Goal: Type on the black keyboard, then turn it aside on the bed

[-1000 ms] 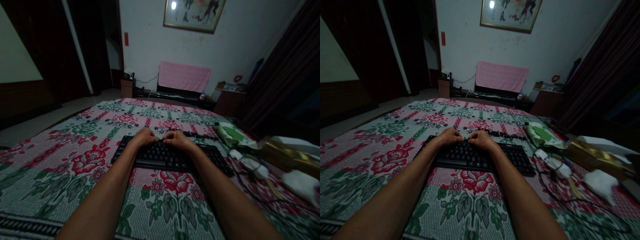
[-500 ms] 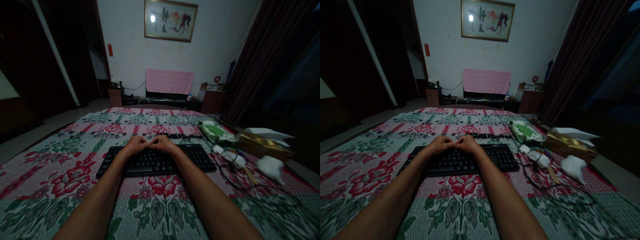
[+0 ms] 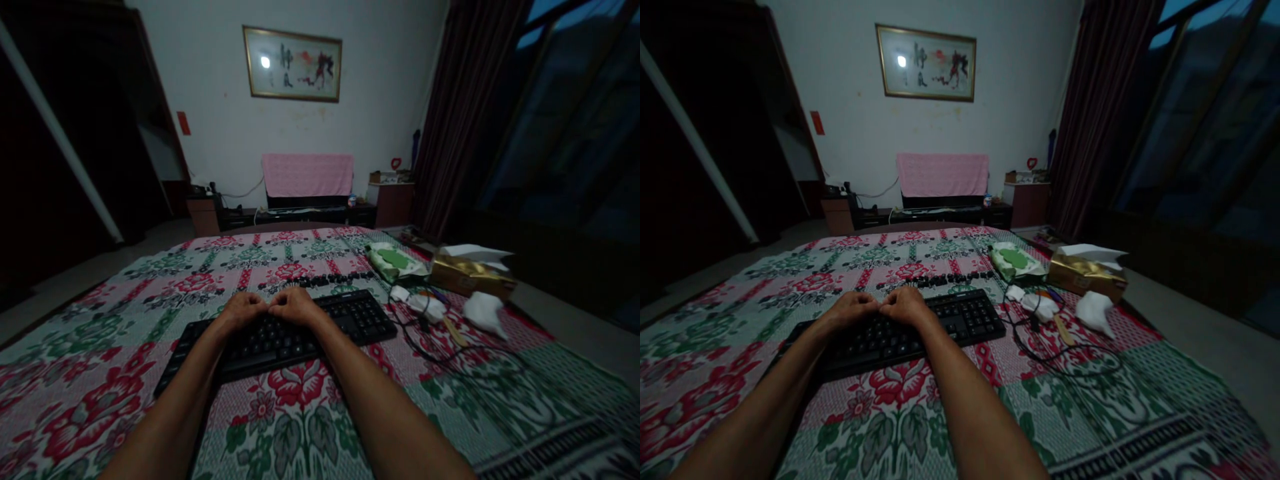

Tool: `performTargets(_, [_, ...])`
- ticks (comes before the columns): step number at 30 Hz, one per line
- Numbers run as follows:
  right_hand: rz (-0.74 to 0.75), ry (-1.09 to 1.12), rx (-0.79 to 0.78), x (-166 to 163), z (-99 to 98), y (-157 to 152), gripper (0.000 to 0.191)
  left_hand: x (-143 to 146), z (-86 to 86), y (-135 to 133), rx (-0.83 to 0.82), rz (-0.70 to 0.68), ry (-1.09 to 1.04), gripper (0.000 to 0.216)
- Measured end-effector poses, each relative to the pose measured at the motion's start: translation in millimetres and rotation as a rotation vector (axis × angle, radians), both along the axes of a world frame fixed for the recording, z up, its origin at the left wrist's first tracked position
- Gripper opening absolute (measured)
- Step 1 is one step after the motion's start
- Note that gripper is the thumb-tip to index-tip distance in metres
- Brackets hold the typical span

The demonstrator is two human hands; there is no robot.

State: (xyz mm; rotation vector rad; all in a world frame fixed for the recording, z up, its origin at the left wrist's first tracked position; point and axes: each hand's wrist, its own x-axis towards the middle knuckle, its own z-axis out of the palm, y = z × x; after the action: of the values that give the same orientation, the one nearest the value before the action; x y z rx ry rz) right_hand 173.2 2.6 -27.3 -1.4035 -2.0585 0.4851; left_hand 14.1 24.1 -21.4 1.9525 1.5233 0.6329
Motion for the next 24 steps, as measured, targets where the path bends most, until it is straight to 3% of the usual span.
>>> performTargets(11, [-0.028, -0.059, 0.005, 0, -0.3, 0, 0.025, -1, -6.6, 2, -0.064, -0.029, -0.118, 0.031])
performTargets(20, [-0.056, -0.035, 0.073, -2, -4.6, -4, 0.025, 4, 4.5, -9, -0.07, -0.078, -0.12, 0.028])
performTargets(24, [-0.057, -0.038, 0.079, -3, -3.8, -3, 0.024, 2, -0.1, -4, -0.062, -0.069, -0.105, 0.029])
